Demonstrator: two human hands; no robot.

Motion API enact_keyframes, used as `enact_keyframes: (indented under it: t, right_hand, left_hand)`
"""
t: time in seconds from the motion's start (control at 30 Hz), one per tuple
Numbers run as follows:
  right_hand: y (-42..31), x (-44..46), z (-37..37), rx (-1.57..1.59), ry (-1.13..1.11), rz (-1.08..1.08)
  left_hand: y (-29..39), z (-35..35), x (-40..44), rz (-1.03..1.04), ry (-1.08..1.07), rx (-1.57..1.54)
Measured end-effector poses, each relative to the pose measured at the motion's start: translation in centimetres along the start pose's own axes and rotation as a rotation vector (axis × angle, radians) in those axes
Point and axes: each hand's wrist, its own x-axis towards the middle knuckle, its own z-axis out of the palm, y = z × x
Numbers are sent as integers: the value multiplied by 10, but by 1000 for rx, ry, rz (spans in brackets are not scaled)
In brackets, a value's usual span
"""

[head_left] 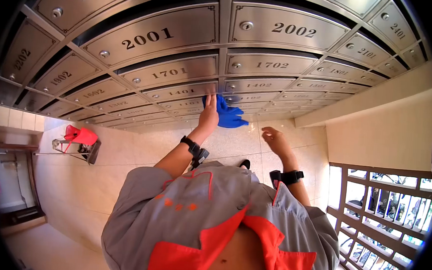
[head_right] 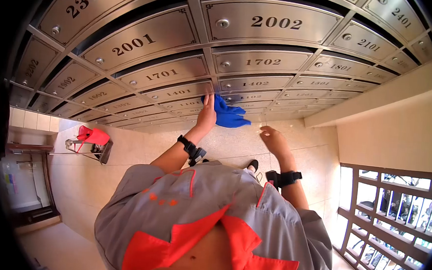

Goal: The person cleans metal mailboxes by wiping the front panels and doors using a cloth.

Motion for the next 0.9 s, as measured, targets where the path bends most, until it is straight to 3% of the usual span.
enact_keyframes:
  t: [0.03, 0.07, 0.17, 0.23, 0.3, 0.33, 0.43, 0.5, 0.67, 0.9]
  right_hand:
    - [-7, 4, 8, 59, -50, -14]
    - [-20, 8, 14, 78, -82, -39]
    - [-48, 11, 41, 132, 29, -291]
    - [-50, 10, 63, 252, 19, -267]
    - [-42, 15, 70, 550, -295, -84]
    - [-40, 16, 78, 768, -338, 11]
    - [-30, 21, 85, 539, -107, 149]
    - [-13, 41, 97, 779, 71, 286]
    - [-66, 87, 77, 1054, 15, 241]
    - [-68, 151, 114, 1110, 97, 303]
  left_hand:
    - [-1, 3, -4, 26, 13, -41]
    - [0, 15, -14, 188, 203, -108]
    - [6, 30, -39, 84, -96, -501]
    - [14, 26, -42, 128, -133, -600]
    - [20, 12, -41, 217, -181, -562]
    - [16, 10, -42, 117, -226, -663]
    - [1, -5, -51, -137, -252, -674]
    - [-26, -9, -59, -173, -231, -668]
    - [-65, -39, -78, -303, -338, -560]
    - [-29, -135, -61, 98, -27, -284]
